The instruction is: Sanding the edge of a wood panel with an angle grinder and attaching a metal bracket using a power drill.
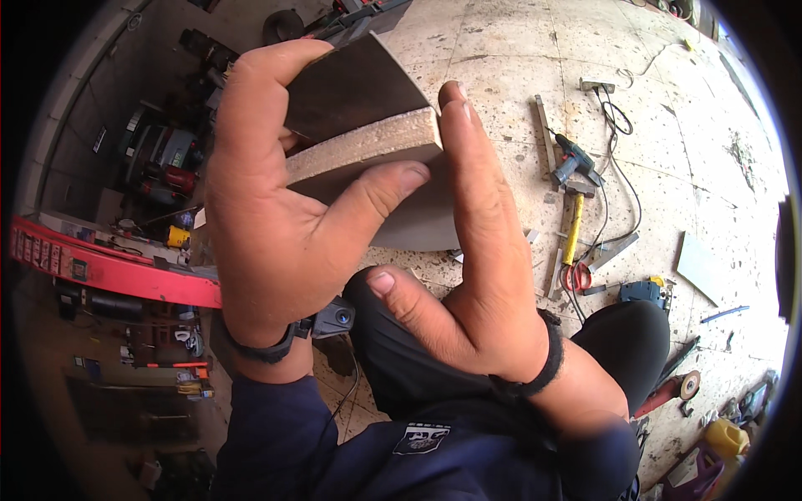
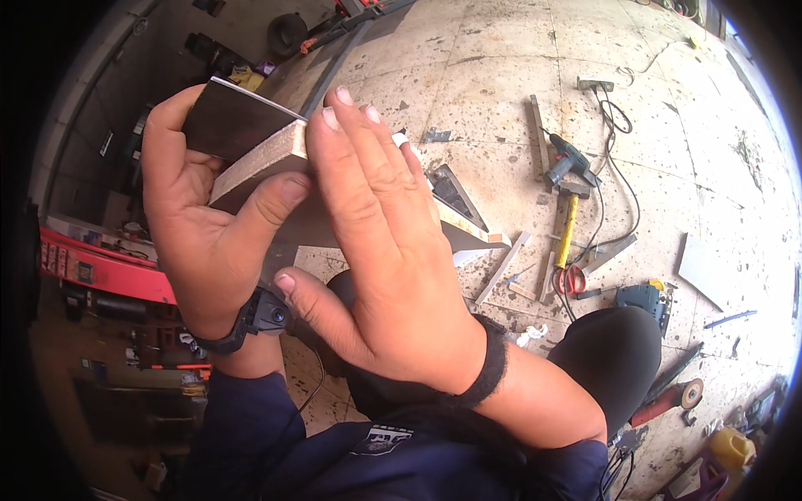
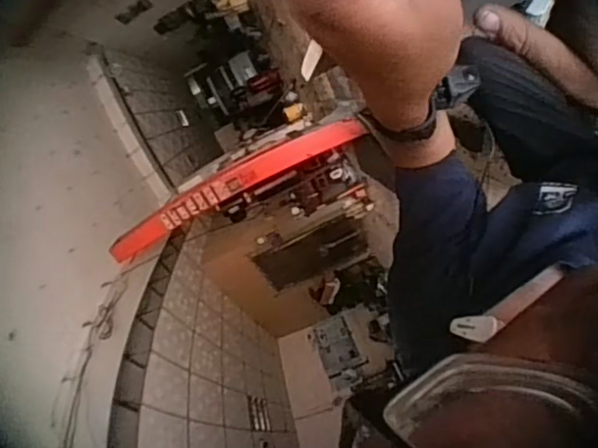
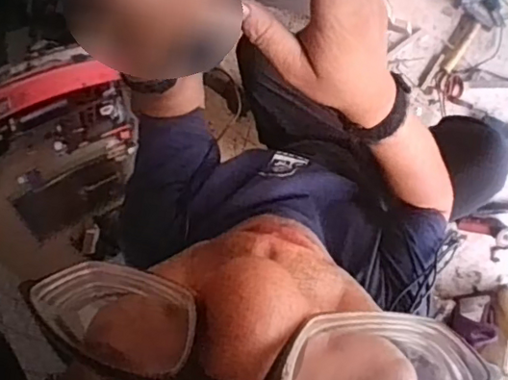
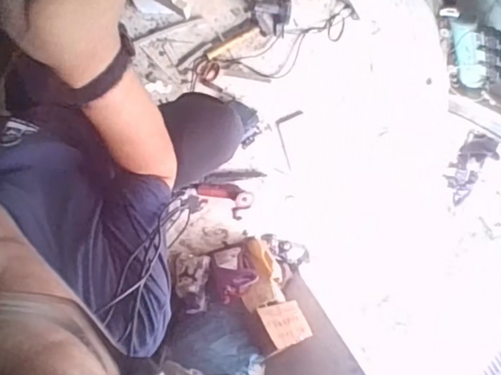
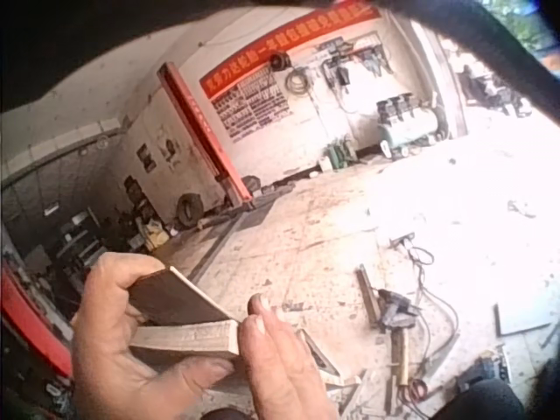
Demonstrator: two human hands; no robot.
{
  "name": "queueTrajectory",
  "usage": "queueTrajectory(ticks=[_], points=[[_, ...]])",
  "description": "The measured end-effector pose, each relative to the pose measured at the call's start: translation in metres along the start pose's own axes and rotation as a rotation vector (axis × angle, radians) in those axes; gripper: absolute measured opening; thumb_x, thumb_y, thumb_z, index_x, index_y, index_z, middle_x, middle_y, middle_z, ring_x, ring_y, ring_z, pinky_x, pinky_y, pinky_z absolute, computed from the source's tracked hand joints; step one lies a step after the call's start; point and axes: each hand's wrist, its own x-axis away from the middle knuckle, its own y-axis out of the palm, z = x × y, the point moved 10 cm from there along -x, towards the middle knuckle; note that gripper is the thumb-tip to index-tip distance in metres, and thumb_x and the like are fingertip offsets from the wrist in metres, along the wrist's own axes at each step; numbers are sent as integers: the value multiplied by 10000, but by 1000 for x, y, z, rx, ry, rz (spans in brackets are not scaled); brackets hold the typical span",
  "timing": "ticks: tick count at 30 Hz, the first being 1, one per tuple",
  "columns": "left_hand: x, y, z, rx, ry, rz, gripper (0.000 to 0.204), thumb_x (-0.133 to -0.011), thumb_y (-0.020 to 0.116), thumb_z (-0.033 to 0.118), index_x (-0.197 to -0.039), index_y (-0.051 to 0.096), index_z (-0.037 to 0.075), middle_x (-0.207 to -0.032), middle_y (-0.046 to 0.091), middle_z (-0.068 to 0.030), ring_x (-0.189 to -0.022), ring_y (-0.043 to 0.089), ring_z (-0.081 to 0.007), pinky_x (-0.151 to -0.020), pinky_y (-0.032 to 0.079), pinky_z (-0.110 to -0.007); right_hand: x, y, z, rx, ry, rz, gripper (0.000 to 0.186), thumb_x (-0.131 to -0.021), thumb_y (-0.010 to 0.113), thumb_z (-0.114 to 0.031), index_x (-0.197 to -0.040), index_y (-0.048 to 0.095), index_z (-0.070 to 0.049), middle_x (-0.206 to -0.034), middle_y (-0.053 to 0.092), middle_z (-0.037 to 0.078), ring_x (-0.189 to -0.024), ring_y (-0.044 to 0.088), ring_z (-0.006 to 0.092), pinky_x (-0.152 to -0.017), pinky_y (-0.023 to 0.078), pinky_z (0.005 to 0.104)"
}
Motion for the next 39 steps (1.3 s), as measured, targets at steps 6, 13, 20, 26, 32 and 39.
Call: queueTrajectory(ticks=[6,13,20,26,32,39], points=[[8,-10,0,-59,-39,51,751,-789,901,21,-1404,469,-5,-1177,673,-110,-1068,675,-188,-959,555,-319,16,8,9,4,36,20,1039,-917,801,-294,-1654,186,105,-1700,257,347,-1580,309,463,-1276,260,479],[29,-10,11,38,28,57,843,-768,903,-23,-1469,436,6,-1230,642,-115,-1090,658,-201,-974,538,-329,48,10,28,5,162,28,983,-875,812,-235,-1638,276,75,-1659,348,334,-1527,377,494,-1264,283,548],[20,-30,-8,-58,-33,128,845,-840,888,18,-1535,412,-41,-1252,694,-158,-1120,684,-229,-1022,524,-349,106,7,96,118,462,-179,964,-934,808,-235,-1654,237,57,-1653,354,327,-1536,375,464,-1262,312,457],[35,-40,19,-122,66,202,974,-740,986,100,-1496,393,-59,-1253,637,-206,-1114,669,-290,-933,605,-392,129,9,94,49,502,-100,909,-913,797,-264,-1616,318,57,-1631,373,328,-1494,403,501,-1253,334,504],[31,-24,23,-177,112,122,764,-824,917,230,-1388,475,-34,-950,668,-222,-841,669,-260,-765,595,-364,123,-19,128,-85,570,29,454,-928,814,-144,-1350,689,-34,-1229,695,178,-1107,679,346,-996,535,395],[29,-28,28,-289,151,27,777,-881,887,343,-1406,446,-22,-957,645,-215,-819,666,-273,-751,595,-377,118,-17,141,-217,467,47,340,-889,839,-216,-1172,752,-49,-1074,743,151,-1023,704,385,-895,568,450]])
